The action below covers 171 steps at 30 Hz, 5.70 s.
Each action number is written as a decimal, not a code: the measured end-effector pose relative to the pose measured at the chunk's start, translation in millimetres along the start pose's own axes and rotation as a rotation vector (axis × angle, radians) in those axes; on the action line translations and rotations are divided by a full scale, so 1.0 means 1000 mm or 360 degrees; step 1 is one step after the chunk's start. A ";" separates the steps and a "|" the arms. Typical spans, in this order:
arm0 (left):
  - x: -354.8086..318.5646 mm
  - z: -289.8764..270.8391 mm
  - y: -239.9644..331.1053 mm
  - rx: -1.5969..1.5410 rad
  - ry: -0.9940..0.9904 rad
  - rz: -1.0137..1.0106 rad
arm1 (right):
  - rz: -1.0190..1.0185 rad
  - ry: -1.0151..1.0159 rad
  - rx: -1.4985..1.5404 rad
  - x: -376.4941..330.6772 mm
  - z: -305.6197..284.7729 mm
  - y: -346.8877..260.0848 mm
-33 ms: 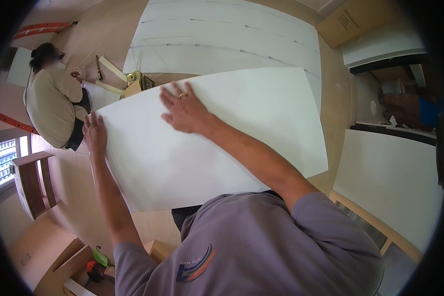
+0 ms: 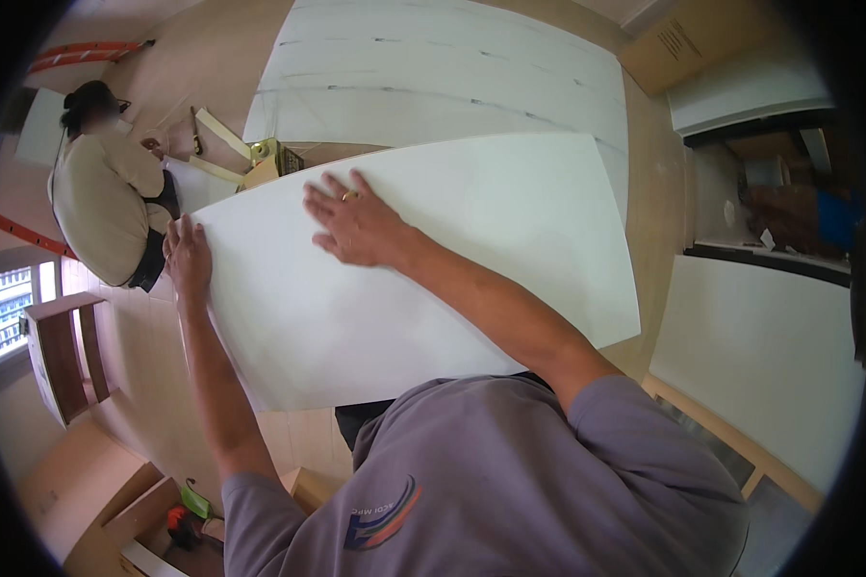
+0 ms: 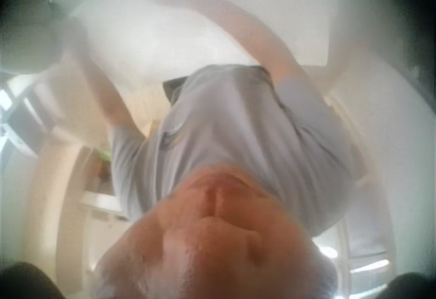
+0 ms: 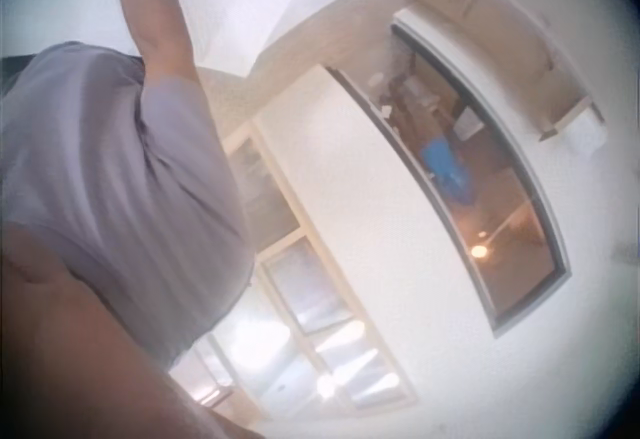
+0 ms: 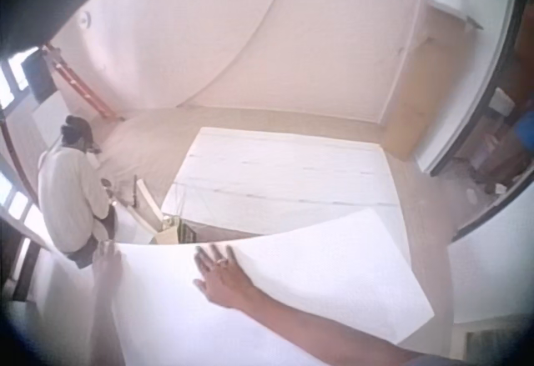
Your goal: The person sits on the floor and wipes a white cabinet door with a cloth. They then use a utility knife to cut a strip of edge banding and apply it to the edge of the door. Finally, they use a small block to press the edge banding into place.
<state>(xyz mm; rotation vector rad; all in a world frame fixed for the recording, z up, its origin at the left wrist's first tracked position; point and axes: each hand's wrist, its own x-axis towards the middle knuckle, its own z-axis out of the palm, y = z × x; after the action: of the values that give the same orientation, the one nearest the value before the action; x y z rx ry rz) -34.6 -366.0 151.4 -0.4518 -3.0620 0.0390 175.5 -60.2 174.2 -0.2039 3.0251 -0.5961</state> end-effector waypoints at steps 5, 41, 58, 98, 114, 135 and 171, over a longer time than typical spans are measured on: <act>-0.014 0.003 -0.008 -0.0062 0.0094 0.0247 | -0.0342 -0.0139 0.0358 -0.045 -0.013 0.005; -0.138 -0.065 0.127 -0.1408 -0.0572 -0.0403 | 0.1622 0.0236 -0.0077 -0.408 -0.068 0.270; -0.132 -0.062 0.119 -0.1420 -0.0639 -0.0369 | 0.0764 0.0138 -0.0009 -0.169 -0.119 0.299; 0.028 -0.128 0.066 -0.1983 0.0419 0.0046 | 0.0636 0.1261 -0.0741 -0.104 -0.306 0.119; -0.232 -0.073 0.322 -0.1388 -0.1324 0.1933 | 0.0742 0.1006 -0.0648 -0.088 -0.325 0.075; 0.057 -0.338 0.022 -0.0514 -0.0022 0.0692 | 0.0242 0.1156 -0.0456 -0.165 -0.328 0.037; 0.050 -0.275 0.269 -0.0272 0.0235 0.0931 | 0.0429 0.1153 -0.0814 -0.211 -0.328 0.145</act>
<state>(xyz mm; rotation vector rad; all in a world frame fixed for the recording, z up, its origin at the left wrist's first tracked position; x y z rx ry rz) 8.1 -89.4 419.2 -1.2761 -2.6897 -0.2250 342.0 224.5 427.5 0.5125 3.7320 0.1949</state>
